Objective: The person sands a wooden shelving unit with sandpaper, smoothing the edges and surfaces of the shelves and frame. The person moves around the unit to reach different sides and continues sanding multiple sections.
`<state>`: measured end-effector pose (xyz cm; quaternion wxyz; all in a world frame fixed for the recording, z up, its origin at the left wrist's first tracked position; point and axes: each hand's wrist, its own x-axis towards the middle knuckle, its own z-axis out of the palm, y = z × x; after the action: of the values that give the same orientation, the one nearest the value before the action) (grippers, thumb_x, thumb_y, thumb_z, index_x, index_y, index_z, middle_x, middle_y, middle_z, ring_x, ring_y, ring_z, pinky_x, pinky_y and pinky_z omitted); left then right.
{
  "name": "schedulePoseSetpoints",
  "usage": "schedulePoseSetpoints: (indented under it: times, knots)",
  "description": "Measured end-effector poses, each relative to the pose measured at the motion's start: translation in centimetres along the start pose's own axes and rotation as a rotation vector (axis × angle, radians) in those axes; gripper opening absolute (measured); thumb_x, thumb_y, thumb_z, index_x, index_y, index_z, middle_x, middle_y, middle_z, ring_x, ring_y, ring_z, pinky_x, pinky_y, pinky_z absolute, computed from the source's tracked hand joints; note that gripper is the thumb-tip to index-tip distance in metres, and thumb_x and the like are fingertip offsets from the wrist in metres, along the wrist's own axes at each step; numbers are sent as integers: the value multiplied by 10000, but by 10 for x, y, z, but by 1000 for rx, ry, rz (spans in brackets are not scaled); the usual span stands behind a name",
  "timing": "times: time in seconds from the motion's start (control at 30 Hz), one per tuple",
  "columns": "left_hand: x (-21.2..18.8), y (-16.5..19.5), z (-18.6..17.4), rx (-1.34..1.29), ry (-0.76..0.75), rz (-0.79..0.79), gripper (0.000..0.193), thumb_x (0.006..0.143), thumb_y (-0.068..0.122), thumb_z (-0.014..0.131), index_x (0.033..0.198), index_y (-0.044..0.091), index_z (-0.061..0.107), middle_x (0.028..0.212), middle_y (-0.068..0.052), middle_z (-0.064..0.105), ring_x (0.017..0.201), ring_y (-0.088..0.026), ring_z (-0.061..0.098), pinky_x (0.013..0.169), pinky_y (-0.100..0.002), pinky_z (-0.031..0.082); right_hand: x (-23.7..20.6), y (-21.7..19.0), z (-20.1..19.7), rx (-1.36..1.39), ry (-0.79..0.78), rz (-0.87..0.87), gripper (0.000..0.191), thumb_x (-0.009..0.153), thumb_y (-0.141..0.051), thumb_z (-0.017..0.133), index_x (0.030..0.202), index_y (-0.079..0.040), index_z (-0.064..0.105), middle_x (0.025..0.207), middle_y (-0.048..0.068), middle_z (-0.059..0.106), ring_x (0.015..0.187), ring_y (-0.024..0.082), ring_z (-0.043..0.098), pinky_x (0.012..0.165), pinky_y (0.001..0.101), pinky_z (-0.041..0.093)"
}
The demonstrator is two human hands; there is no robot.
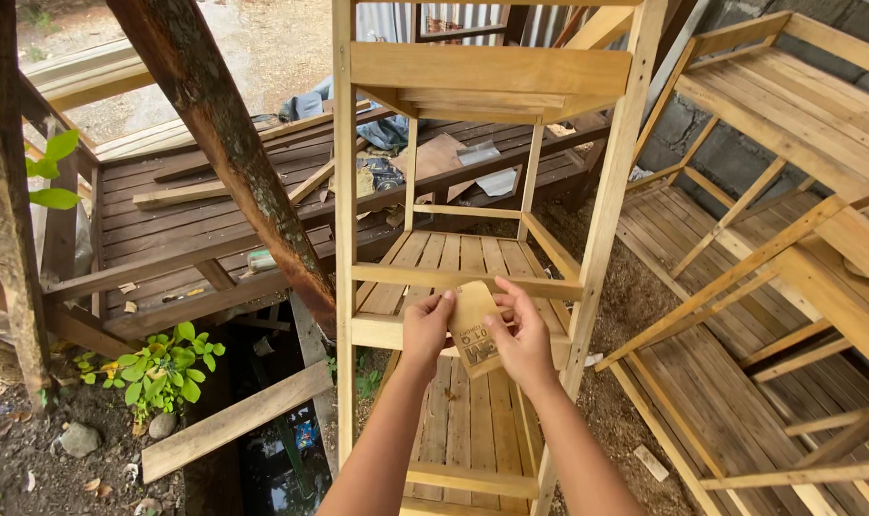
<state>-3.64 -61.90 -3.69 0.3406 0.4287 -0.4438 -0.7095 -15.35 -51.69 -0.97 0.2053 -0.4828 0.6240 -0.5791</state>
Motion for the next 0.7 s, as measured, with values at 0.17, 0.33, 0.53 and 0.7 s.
schedulePoseSetpoints:
  times: [0.17,0.33,0.53,0.7]
  knots:
    - [22,-24,-41,-156,11,-87,323,1026,291,560,1018,8,716,771,-62,656,583,-148,575,483,-318,452,-26,-6,14,-622,-118,-507,733,740,-112,778,1426,-156,525,1427,135,563,1328,281,529,1121,468,417]
    - [18,-17,-58,37,-90,-179,277,1012,273,565,1002,23,684,751,-64,632,549,-151,572,465,-309,425,-18,-7,28,-835,-208,-768,357,899,-115,686,1242,-215,696,1355,5,669,1280,209,622,1165,522,390]
    - [31,35,-105,646,280,497,254,853,69,651,1103,20,652,1109,-158,625,950,-257,655,813,-350,574,39,17,-22,-1115,333,-684,174,964,-1,607,1030,-80,748,1093,86,744,958,211,725,773,280,612]
    - [59,50,-133,793,326,540,835,817,372,787,1385,-56,349,1323,-282,378,1185,-431,434,999,-506,372,64,41,13,-1228,21,211,471,1068,-422,525,1005,5,714,979,174,717,737,281,668,630,351,577]
